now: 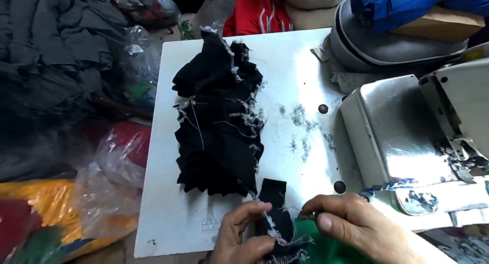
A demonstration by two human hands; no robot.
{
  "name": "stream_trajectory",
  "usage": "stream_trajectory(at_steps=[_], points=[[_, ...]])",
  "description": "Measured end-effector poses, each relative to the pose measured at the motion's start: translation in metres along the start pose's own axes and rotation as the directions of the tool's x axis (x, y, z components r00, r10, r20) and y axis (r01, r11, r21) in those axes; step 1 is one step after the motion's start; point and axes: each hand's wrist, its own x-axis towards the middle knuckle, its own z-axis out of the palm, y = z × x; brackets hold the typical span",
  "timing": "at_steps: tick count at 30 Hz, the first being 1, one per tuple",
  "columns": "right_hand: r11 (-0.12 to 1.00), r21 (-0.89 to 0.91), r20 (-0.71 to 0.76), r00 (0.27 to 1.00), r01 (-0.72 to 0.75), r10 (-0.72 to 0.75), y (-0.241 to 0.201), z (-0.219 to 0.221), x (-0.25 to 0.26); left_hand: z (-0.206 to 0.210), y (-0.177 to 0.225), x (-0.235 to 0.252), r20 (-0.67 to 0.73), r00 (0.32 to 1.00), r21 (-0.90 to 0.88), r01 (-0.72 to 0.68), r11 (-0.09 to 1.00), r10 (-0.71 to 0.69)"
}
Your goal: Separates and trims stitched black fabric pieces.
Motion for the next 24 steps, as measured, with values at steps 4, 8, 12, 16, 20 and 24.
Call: stream_trajectory(at_steps=[4, 8, 12, 16, 20, 24], points=[[1.0, -0.011, 0.249, 0.968, -0.024, 0.026, 0.002, -0.008, 0.01, -0.004, -0.004, -0.008, 0.071, 0.997, -0.008, -0.042, 0.999, 0.043], [0.997, -0.033, 0.409, 0.909, -0.073, 0.08, 0.0, -0.017, 0.016, -0.004, -0.004, -0.011, 0.105, 0.99, -0.054, -0.09, 0.995, 0.095], [0.996, -0.059, 0.471, 0.877, -0.073, 0.092, -0.006, -0.015, 0.023, -0.003, -0.006, -0.01, 0.114, 0.986, -0.045, -0.118, 0.992, 0.122], [0.998, -0.037, 0.482, 0.875, -0.043, 0.055, -0.009, -0.008, 0.029, -0.004, -0.007, -0.01, 0.118, 0.985, -0.052, -0.123, 0.991, 0.128], [1.0, -0.019, 0.464, 0.886, 0.006, 0.004, -0.01, -0.001, 0.034, -0.006, -0.008, -0.01, 0.125, 0.985, -0.069, -0.114, 0.991, 0.122], [0.995, 0.004, 0.401, 0.911, 0.101, -0.094, -0.005, 0.007, 0.037, -0.005, -0.011, -0.009, 0.123, 0.981, -0.07, -0.144, 0.987, 0.152]])
